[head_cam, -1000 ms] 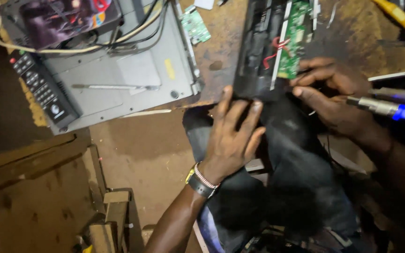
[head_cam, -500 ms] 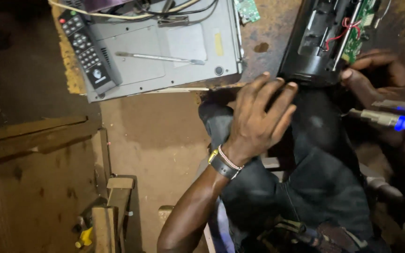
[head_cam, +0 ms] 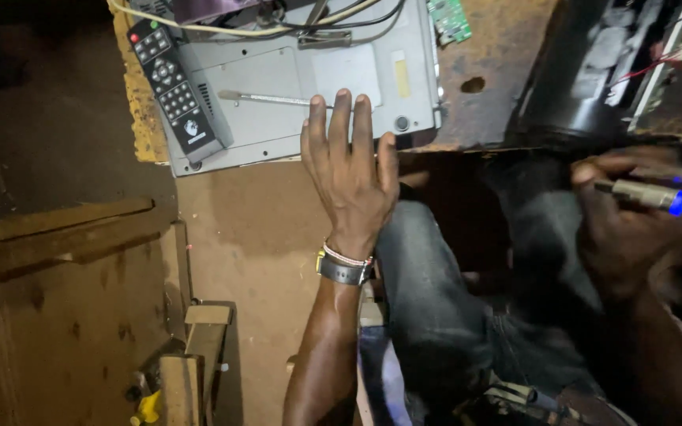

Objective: Repairing a portable speaker by removing debris and repositioning the internal circuit board and battery.

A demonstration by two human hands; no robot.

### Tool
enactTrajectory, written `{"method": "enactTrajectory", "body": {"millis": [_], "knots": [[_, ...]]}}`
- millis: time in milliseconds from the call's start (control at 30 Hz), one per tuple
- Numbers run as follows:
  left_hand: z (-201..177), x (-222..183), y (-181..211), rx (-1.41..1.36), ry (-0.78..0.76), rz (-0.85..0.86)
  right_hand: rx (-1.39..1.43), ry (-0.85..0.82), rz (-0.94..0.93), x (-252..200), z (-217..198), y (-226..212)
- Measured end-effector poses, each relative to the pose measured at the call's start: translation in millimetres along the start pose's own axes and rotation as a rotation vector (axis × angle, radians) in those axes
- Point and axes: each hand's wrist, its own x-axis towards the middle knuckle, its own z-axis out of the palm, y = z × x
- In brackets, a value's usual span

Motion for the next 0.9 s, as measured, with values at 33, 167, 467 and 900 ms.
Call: {"method": "enactTrajectory", "body": {"millis": [33, 167, 467, 900], "knots": [[0, -1, -1, 0.0, -0.004, -0.002, -0.001, -0.003, 0.004, 1, 0, 4], [0, -1, -9, 0.027, -0.068, -0.071, -0.089, -0.019, -0.197, 9, 3, 15], [-6, 6, -17, -0.36, 0.135, -0.097, -0.336, -0.253, -0.072, -1, 25, -11], [-15, 17, -17, -0.392, 0.138, -0.115, 0.024, -0.42, -0.57, 74, 133, -76]]}}
